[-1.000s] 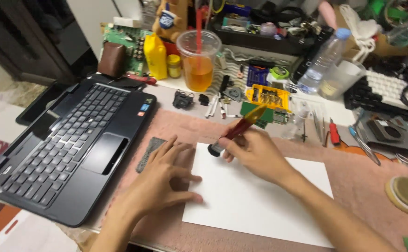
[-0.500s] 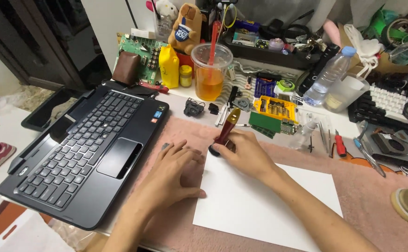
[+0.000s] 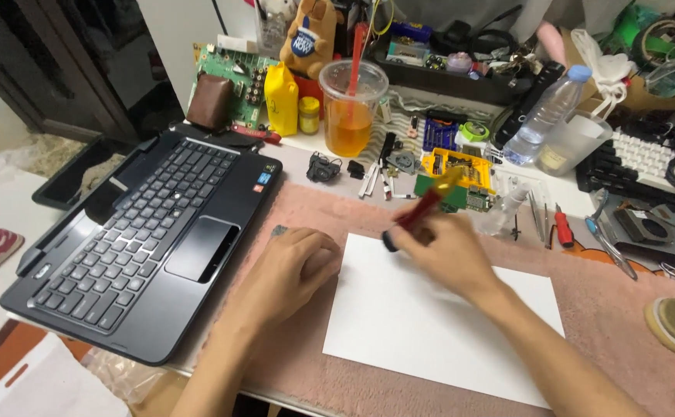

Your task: The person is using a brush to apply a cleaning solution or coating to a white rectangular sheet on a repair bench.

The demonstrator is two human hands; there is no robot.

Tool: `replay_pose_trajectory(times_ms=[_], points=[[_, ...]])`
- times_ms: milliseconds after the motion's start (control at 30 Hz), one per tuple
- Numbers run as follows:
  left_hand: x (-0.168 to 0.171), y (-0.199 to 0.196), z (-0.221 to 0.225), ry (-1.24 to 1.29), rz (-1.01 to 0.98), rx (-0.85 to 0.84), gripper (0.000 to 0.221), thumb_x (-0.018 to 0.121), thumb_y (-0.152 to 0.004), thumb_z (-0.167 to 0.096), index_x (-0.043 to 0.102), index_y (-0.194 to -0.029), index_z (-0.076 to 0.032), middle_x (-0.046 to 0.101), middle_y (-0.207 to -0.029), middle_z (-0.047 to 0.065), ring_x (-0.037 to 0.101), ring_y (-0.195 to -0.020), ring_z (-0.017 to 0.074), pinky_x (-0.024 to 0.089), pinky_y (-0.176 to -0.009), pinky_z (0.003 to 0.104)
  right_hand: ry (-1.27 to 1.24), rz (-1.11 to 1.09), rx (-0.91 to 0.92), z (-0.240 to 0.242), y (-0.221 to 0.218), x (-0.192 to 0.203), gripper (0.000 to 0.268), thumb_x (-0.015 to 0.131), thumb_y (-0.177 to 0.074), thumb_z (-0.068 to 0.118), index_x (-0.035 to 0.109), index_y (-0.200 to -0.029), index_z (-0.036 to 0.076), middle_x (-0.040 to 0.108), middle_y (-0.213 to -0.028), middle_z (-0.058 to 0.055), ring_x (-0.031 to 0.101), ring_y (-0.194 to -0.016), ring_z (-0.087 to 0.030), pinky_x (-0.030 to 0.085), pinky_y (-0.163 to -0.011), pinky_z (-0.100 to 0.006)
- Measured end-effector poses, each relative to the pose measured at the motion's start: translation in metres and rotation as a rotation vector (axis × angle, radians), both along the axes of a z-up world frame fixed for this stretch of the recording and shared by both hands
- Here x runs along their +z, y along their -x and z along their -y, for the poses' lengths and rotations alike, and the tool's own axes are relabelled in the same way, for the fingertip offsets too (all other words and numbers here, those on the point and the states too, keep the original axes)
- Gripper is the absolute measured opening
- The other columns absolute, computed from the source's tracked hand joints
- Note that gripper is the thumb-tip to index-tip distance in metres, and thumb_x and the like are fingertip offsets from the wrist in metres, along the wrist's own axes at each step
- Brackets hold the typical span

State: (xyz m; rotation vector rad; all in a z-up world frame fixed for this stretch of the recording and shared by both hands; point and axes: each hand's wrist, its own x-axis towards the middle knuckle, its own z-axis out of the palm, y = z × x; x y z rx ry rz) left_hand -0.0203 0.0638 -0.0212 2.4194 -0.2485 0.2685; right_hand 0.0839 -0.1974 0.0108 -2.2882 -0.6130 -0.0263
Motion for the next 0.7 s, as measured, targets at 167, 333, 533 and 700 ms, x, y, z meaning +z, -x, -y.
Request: replay_pose_trajectory(times_ms=[167, 333, 533, 700], points=[[-0.006, -0.002, 0.006, 0.055, 0.083, 0.048, 0.014, 0.087, -0.095, -0.014, 0.089, -0.11, -0.014, 0.087, -0.105, 0.007, 0.081, -0.115, 0.0314, 0.061, -0.1, 0.04, 0.136, -0.01, -0.205, 0.035, 0.0, -0.003, 0.026, 0.089, -0.096, 0.037, 0.089, -0.105, 0.013, 0.084, -0.074, -0.007, 0.076, -0.066, -0.022, 0.061, -0.069, -0.038], [-0.017, -0.002, 0.01, 0.077, 0.1, 0.082, 0.011, 0.09, -0.094, -0.017, 0.09, -0.105, -0.019, 0.087, -0.092, 0.001, 0.078, -0.102, 0.0238, 0.057, -0.093, 0.037, 0.145, -0.309, -0.173, 0.03, 0.028, -0.007, 0.022, 0.086, -0.096, 0.027, 0.085, -0.108, 0.009, 0.085, -0.08, -0.013, 0.082, -0.074, -0.025, 0.067, -0.076, -0.041], [-0.013, 0.001, 0.008, 0.135, 0.101, 0.084, 0.012, 0.087, -0.093, -0.013, 0.09, -0.105, -0.013, 0.088, -0.093, 0.007, 0.079, -0.102, 0.027, 0.056, -0.093, 0.038, 0.159, -0.238, -0.085, -0.005, 0.008, -0.006, 0.022, 0.085, -0.1, 0.035, 0.079, -0.106, 0.014, 0.081, -0.08, -0.007, 0.08, -0.075, -0.021, 0.067, -0.076, -0.037], [-0.014, 0.001, 0.007, 0.187, 0.117, 0.071, 0.013, 0.089, -0.091, -0.014, 0.089, -0.104, -0.012, 0.087, -0.091, 0.008, 0.078, -0.101, 0.0285, 0.055, -0.092, 0.039, 0.066, -0.173, -0.049, -0.043, -0.014, -0.018, 0.015, 0.081, -0.099, 0.029, 0.08, -0.103, 0.014, 0.077, -0.069, -0.007, 0.075, -0.059, -0.018, 0.064, -0.065, -0.032]])
